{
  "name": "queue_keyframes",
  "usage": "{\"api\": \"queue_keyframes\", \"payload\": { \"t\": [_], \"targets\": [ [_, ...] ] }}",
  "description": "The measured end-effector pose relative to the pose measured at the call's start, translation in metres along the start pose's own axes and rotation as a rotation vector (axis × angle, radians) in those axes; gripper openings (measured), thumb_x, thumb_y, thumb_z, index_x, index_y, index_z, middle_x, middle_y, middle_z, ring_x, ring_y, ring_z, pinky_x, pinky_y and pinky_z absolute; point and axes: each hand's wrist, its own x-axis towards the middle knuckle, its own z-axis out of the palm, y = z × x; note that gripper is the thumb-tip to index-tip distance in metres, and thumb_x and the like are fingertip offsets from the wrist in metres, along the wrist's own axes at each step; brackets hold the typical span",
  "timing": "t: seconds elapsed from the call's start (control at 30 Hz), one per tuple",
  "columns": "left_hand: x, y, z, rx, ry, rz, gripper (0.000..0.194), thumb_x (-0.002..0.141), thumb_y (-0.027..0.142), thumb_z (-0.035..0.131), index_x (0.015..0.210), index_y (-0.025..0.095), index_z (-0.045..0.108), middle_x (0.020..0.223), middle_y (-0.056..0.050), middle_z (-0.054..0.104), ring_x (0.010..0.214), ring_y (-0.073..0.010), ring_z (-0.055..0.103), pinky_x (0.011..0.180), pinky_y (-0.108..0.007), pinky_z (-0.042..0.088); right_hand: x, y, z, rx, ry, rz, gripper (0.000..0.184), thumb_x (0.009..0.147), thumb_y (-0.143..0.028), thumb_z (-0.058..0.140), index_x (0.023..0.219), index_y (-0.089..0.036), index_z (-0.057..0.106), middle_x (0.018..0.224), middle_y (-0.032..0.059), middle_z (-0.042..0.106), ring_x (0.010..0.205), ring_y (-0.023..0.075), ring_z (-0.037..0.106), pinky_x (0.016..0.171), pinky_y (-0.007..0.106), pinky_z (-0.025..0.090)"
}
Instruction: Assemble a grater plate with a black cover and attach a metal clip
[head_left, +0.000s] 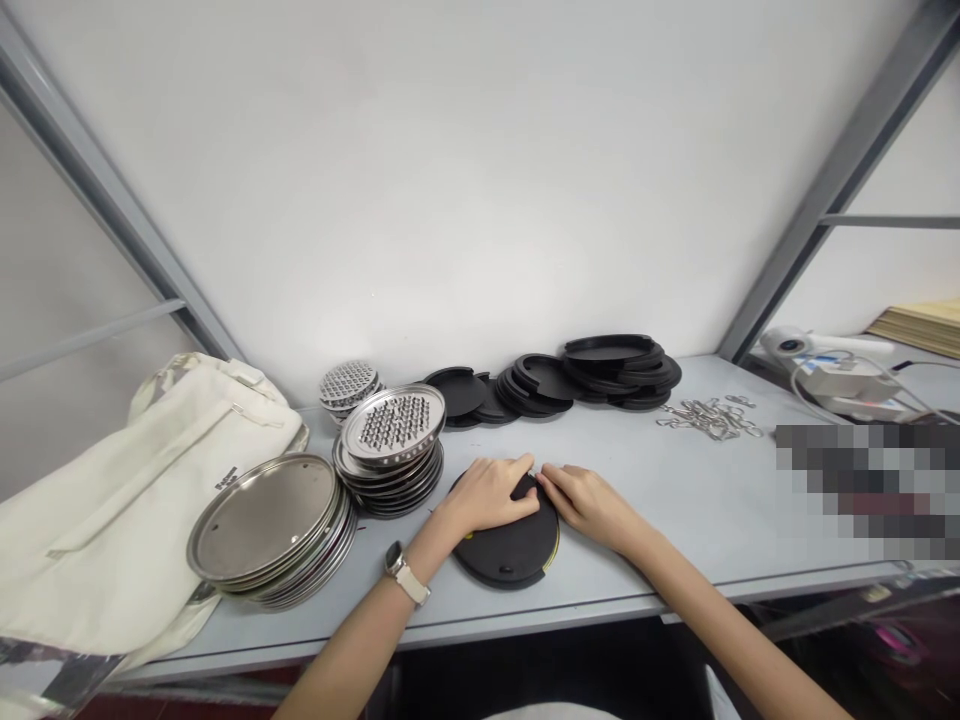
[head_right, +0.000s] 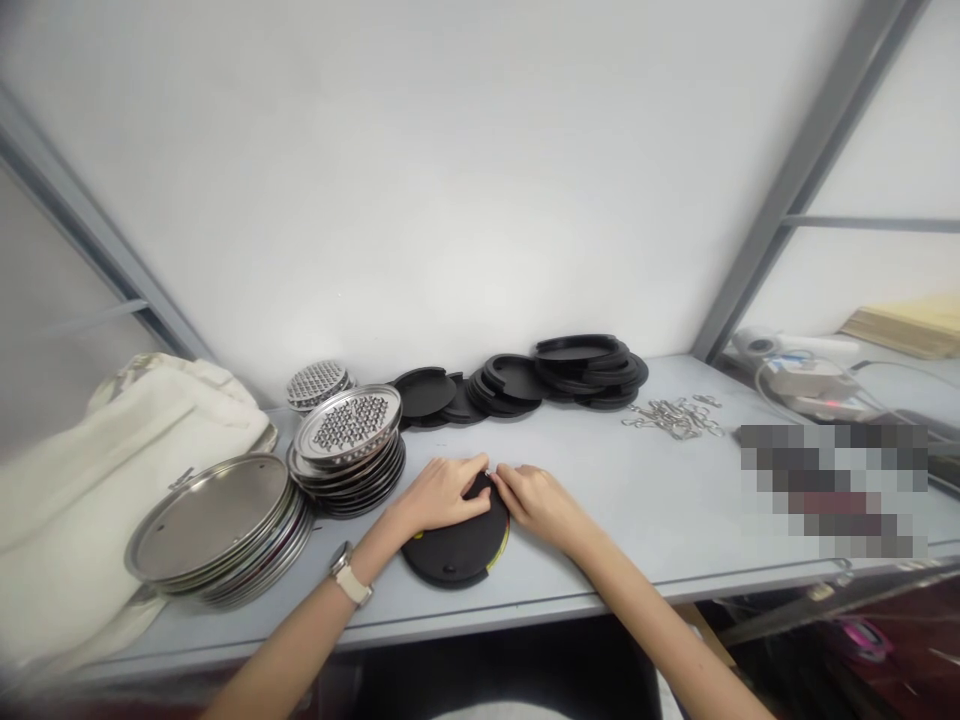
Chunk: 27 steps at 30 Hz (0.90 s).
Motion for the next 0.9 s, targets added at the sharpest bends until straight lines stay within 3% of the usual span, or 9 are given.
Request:
{"api": "queue_keyframes", "payload": {
  "t": [0.9],
  "targets": [
    [-0.0004,0.0000,0.0001,-0.021,0.011,0.005,0.014,0.083,0.030,0.047,0.093,0.021,0.049,0.074,0.000,0.062,0.067,-0.0179,0.059,0.055,-0.026,0.029,0.0002,-0.0019,-0.0018,-0.068,0.027,-0.022,0.030,0.097,-0.028,0.029,0.076,-0.019,0.048,0.059,0.0015,0.052,0.053,0.0154,0.049,0.054,0.026,0.031]
  ]
}}
